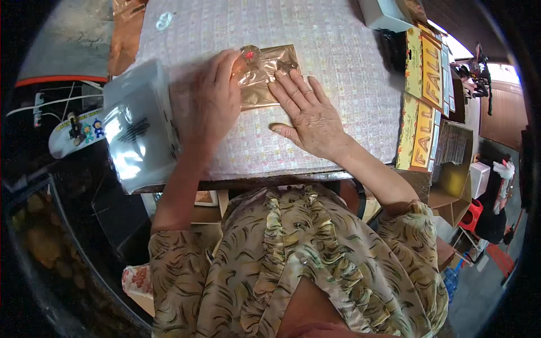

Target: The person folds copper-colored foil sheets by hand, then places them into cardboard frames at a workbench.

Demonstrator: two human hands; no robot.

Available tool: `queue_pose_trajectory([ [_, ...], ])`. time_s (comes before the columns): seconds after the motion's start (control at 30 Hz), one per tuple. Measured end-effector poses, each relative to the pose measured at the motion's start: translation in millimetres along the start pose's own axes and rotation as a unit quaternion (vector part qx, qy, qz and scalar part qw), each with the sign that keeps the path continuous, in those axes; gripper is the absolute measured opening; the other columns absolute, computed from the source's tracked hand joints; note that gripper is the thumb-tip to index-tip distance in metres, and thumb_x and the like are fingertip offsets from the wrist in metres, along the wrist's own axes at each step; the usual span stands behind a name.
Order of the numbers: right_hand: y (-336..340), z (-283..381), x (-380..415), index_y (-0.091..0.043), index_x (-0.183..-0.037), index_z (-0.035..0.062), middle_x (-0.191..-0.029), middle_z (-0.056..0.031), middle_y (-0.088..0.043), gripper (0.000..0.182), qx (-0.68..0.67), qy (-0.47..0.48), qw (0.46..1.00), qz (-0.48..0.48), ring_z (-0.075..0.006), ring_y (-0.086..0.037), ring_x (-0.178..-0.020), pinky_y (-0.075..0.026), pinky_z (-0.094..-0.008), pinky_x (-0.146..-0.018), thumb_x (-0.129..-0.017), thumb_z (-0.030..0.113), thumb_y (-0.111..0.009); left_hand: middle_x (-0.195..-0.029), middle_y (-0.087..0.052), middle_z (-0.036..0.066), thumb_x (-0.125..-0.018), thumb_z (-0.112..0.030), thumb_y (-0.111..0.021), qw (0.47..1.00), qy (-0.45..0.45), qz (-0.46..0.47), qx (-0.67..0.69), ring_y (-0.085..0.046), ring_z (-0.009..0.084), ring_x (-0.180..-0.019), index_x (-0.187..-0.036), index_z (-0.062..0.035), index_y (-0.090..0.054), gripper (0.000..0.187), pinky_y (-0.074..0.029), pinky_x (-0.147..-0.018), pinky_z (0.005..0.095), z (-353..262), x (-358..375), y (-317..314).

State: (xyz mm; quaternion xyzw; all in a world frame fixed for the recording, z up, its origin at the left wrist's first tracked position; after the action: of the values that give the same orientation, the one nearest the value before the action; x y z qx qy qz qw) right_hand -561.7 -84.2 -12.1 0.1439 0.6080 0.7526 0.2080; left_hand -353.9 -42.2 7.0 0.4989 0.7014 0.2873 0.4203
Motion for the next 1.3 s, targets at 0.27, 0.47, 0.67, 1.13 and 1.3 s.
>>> queue_pose_trajectory([
  [0.27,1,0,2,-0.023,-0.165,0.0121,-0.170,-0.0110,-0.023,0.081,-0.011,0.006,1.000,-0.021,-0.0309,-0.016,-0.159,-0.014,-0.0499,-0.129,-0.103,0.060,-0.045,-0.113,-0.067,0.009,-0.090,-0.027,-0.075,0.993,0.048,-0.013,-0.111,-0.061,0.0325,-0.109,-0.126,-0.0109,-0.060,0.042,-0.041,-0.094,0.0522,-20,-12,-4],
  [0.47,-2,-1,3,-0.019,-0.165,0.0111,-0.171,-0.0114,-0.022,0.084,0.007,0.005,1.000,-0.019,-0.0308,-0.016,-0.159,-0.013,-0.0501,-0.129,-0.104,0.063,-0.040,-0.103,-0.070,0.013,-0.086,-0.026,-0.079,0.986,0.162,0.012,-0.026,-0.067,0.0337,-0.099,-0.122,-0.0060,-0.058,0.046,-0.045,-0.091,0.0525,-16,-21,-13],
  [0.67,-3,-1,4,-0.018,-0.166,0.0110,-0.171,-0.0116,-0.022,0.082,-0.009,0.004,1.000,-0.030,-0.0302,-0.014,-0.159,-0.011,-0.0492,-0.129,-0.105,0.062,-0.037,-0.098,-0.074,0.015,-0.087,-0.015,-0.078,0.985,0.145,-0.015,0.088,-0.074,0.0330,-0.093,-0.123,-0.0056,-0.059,0.041,-0.058,-0.077,0.0415,-26,-27,-9],
  [1.13,-5,-2,4,-0.026,-0.164,0.0093,-0.171,-0.0119,-0.024,0.080,-0.004,0.011,0.999,-0.034,-0.0294,-0.014,-0.159,-0.009,-0.0493,-0.129,-0.105,0.063,-0.036,-0.102,-0.077,0.013,-0.084,-0.020,-0.080,0.981,0.159,-0.038,0.103,-0.075,0.0279,-0.089,-0.109,-0.0078,-0.074,0.028,-0.059,-0.081,0.0374,-27,-18,-18],
  [1.3,-7,-2,4,-0.025,-0.164,0.0120,-0.169,-0.0117,-0.027,0.082,-0.019,0.013,0.998,-0.057,-0.0316,-0.021,-0.157,-0.017,-0.0513,-0.128,-0.102,0.062,-0.044,-0.100,-0.074,0.008,-0.083,-0.022,-0.079,0.995,0.075,-0.054,0.025,-0.070,0.0280,-0.094,-0.108,-0.0155,-0.076,0.026,-0.053,-0.086,0.0443,-26,-12,-24],
])
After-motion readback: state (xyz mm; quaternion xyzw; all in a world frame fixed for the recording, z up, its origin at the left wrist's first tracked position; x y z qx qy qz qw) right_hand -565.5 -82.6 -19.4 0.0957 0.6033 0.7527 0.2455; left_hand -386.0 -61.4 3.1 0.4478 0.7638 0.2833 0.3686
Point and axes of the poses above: each hand's wrist, its own x-axis away from the middle knuckle, its own y-axis out of the back of the hand, z = x × y, the point moved 4 cm from there along -x, towards the middle knuckle
